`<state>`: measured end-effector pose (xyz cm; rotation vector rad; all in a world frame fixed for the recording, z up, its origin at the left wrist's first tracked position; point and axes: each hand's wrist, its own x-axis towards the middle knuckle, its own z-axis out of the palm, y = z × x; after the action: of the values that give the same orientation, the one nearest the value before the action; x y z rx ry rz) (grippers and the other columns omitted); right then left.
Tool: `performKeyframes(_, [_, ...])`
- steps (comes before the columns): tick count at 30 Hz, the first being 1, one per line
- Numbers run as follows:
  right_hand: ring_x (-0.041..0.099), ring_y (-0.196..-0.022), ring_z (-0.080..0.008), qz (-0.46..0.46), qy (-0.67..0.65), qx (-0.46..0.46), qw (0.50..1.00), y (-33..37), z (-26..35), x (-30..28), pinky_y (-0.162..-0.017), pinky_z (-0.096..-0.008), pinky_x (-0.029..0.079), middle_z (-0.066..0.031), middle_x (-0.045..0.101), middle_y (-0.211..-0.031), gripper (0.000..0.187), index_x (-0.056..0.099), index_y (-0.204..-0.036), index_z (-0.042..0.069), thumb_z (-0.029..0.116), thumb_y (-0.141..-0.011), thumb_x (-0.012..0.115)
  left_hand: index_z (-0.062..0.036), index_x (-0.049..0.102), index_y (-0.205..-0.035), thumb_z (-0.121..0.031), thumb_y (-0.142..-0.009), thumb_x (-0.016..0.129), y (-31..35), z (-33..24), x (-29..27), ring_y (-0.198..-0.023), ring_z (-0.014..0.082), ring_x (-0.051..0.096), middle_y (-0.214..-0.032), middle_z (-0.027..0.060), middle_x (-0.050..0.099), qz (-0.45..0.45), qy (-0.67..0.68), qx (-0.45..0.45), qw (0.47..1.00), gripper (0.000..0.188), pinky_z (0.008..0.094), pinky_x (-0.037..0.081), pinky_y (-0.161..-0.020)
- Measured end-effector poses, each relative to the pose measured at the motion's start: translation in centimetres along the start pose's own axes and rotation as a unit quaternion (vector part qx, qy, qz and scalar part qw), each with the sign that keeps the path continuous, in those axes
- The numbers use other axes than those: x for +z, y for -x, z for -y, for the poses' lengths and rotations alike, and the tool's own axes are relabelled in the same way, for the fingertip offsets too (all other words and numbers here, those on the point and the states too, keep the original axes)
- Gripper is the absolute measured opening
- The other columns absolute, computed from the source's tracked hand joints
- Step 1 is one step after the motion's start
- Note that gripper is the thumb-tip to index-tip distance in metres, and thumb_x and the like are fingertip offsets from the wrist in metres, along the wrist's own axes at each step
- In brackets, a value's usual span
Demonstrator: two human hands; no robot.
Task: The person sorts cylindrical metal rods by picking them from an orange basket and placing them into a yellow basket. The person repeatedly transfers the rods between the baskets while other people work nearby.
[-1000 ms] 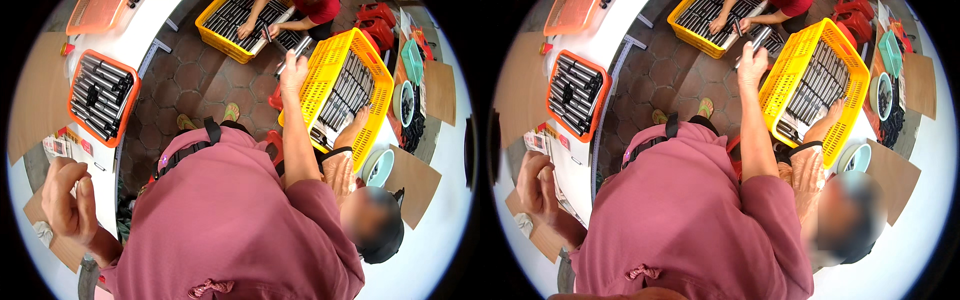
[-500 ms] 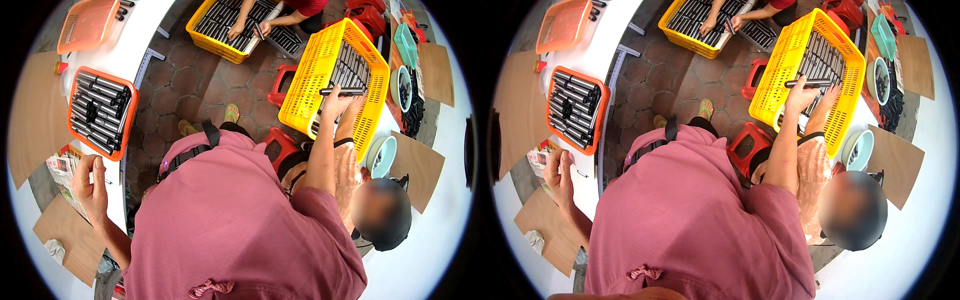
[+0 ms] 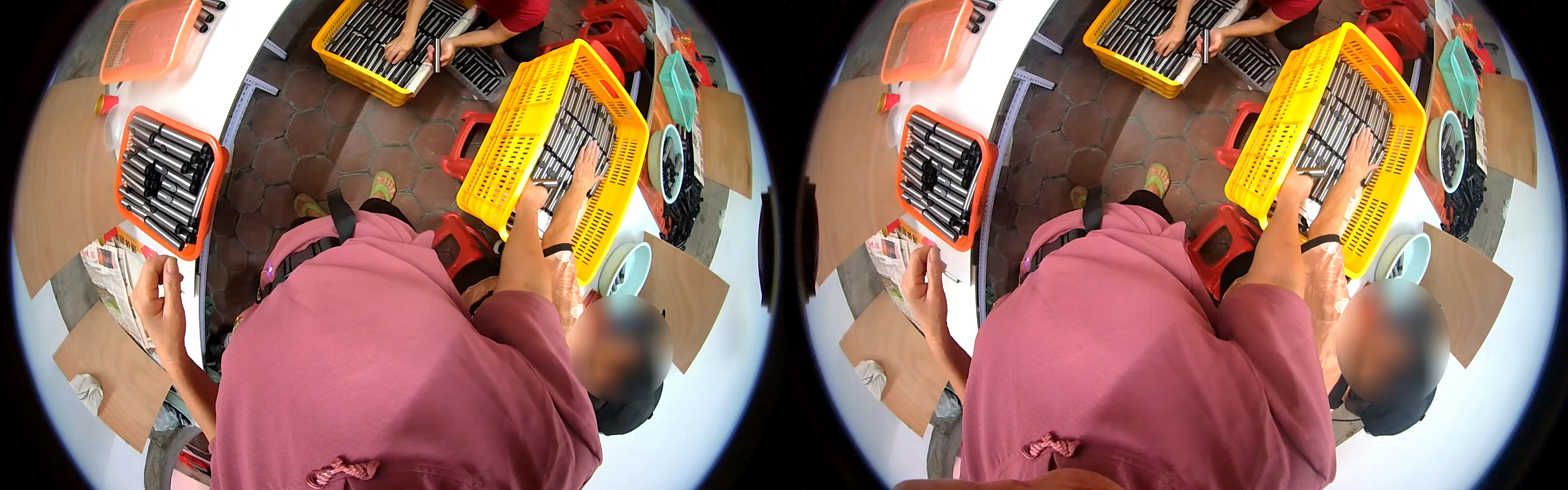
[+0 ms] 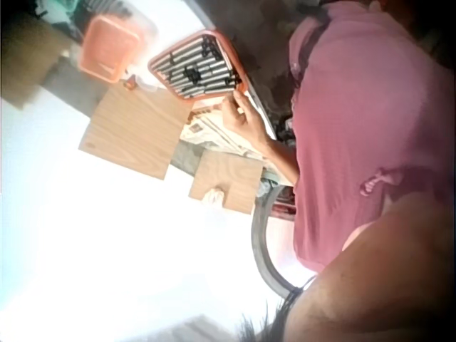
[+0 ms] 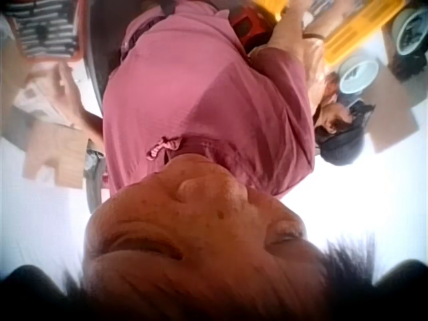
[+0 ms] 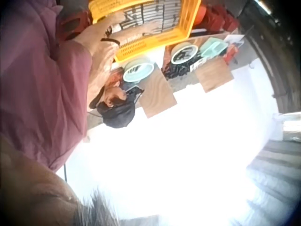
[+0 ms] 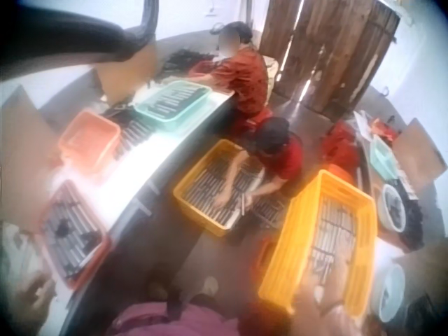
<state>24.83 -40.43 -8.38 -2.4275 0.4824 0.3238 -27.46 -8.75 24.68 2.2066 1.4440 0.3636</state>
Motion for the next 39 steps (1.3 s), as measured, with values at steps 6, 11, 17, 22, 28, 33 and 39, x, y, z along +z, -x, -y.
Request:
performKeyframes(6, [0.066,-0.082,-0.0378,0.04,-0.164,0.08,0.982,0.2,-6.1,1.6,-0.076,-0.042,0.052,-0.0228,0.069,-0.094,0.046,0.065,-0.102,-0.011,0.029,-0.079,0.071,0.002,0.059,-0.085,-0.014,-0.095,0.058,0.3,-0.6,0.4,-0.06,0.0095,0.049,-0.065,0.0032,0.053,-0.005,-0.01,-0.017,1.0,0.019,0.0253,0.038,-0.055])
performKeyframes(11, [0.066,-0.084,-0.0377,0.026,-0.171,0.012,0.985,-0.2,-2.5,2.1,-0.077,-0.0423,0.052,-0.0229,0.069,-0.095,0.045,0.064,-0.104,-0.011,0.027,-0.08,0.07,0.0024,0.059,-0.086,-0.014,-0.095,0.058,0.7,-0.2,0.6,-0.061,0.0093,0.049,-0.065,0.0036,0.053,0.002,-0.016,-0.027,0.999,0.019,0.0254,0.038,-0.055])
performKeyframes(17, [0.065,-0.086,-0.0376,0.0,-0.138,-0.19,0.972,-2.2,11.1,1.8,-0.078,-0.0427,0.051,-0.0232,0.068,-0.096,0.043,0.063,-0.105,-0.011,0.024,-0.081,0.068,0.0028,0.059,-0.086,-0.014,-0.096,0.058,0.9,0.9,2.0,-0.06,0.0081,0.046,-0.064,0.0026,0.051,0.019,0.002,-0.052,0.998,0.02,0.024,0.037,-0.054])
performKeyframes(22, [0.065,-0.087,-0.0375,-0.013,-0.028,-0.26,0.965,-2.5,14.1,1.8,-0.079,-0.0429,0.051,-0.0233,0.068,-0.097,0.041,0.063,-0.107,-0.01,0.022,-0.081,0.067,0.0027,0.06,-0.087,-0.014,-0.095,0.057,1.3,1.8,2.9,-0.063,0.0087,0.048,-0.067,0.0019,0.053,0.048,0.003,-0.082,0.996,0.019,0.0261,0.04,-0.058])
performKeyframes(28, [0.064,-0.089,-0.0374,0.0,0.109,-0.272,0.956,-2.6,9.1,1.3,-0.081,-0.0433,0.05,-0.0235,0.067,-0.098,0.04,0.062,-0.109,-0.01,0.019,-0.082,0.065,0.0014,0.063,-0.088,-0.013,-0.09,0.061,0.9,4.5,3.9,-0.061,0.0221,0.057,-0.069,0.0126,0.058,0.034,0.032,-0.056,0.997,0.015,0.0324,0.045,-0.059])
performKeyframes(33, [0.064,-0.091,-0.0373,-0.032,0.177,-0.245,0.953,0.5,7.5,-0.6,-0.082,-0.0435,0.05,-0.0237,0.067,-0.099,0.038,0.061,-0.11,-0.01,0.017,-0.083,0.064,-0.0015,0.06,-0.08,-0.017,-0.088,0.061,0.0,11.1,2.9,-0.065,0.0324,0.06,-0.071,0.0145,0.06,0.006,0.043,-0.025,0.999,0.017,0.0392,0.047,-0.059])
performKeyframes(39, [0.063,-0.093,-0.0372,-0.151,0.232,-0.189,0.942,14.6,10.9,-1.1,-0.083,-0.0439,0.049,-0.0239,0.067,-0.1,0.037,0.06,-0.112,-0.01,0.014,-0.084,0.062,-0.0019,0.061,-0.079,-0.023,-0.089,0.059,1.2,20.4,3.1,-0.067,0.0352,0.061,-0.071,0.0158,0.061,0.002,0.097,-0.118,0.988,0.023,0.0422,0.048,-0.06])
